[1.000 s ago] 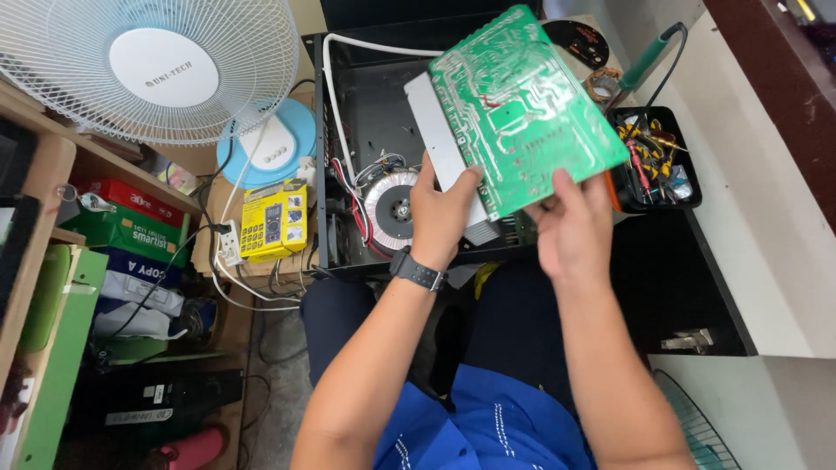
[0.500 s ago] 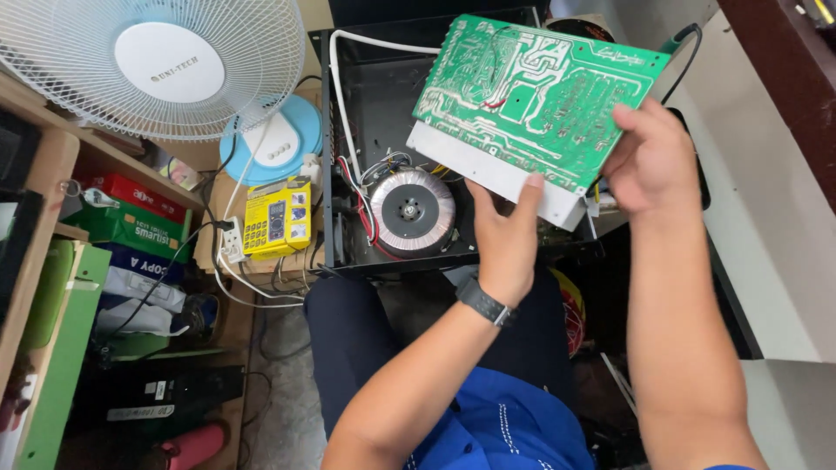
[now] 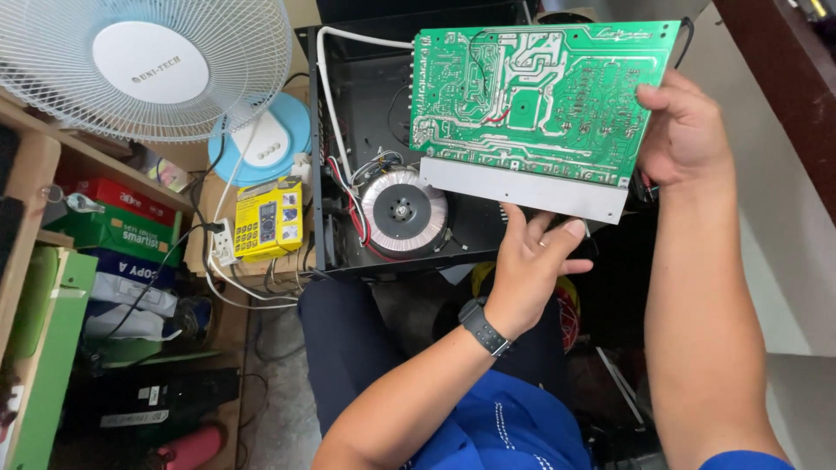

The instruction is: The person removes the back cover of a black electronic device and lifts out a green circuit board. They hold the board with both hands, rotate it to view different sides, and manipulate the attached wires and components.

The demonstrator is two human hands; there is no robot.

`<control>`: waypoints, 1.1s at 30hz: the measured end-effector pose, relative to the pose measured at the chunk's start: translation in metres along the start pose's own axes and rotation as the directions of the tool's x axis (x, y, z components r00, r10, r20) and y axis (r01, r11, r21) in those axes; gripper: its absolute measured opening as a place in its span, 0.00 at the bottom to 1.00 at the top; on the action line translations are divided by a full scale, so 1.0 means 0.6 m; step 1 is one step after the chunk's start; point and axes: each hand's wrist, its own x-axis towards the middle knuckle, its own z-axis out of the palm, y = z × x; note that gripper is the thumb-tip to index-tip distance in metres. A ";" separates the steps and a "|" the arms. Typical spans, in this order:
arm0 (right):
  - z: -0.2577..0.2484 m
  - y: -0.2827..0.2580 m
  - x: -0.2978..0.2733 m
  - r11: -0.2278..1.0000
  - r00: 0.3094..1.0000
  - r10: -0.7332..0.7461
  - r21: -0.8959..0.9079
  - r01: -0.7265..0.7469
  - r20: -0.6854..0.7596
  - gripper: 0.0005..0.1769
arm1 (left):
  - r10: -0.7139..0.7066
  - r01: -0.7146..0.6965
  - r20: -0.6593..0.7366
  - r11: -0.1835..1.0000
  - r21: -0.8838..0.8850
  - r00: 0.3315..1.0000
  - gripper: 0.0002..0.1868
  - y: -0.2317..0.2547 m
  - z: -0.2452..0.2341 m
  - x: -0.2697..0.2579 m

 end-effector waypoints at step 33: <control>-0.008 0.014 -0.035 0.999 0.997 -0.044 0.019 0.043 0.070 0.27 | 0.317 0.072 -0.227 0.433 0.898 0.921 0.43 0.195 -0.242 0.154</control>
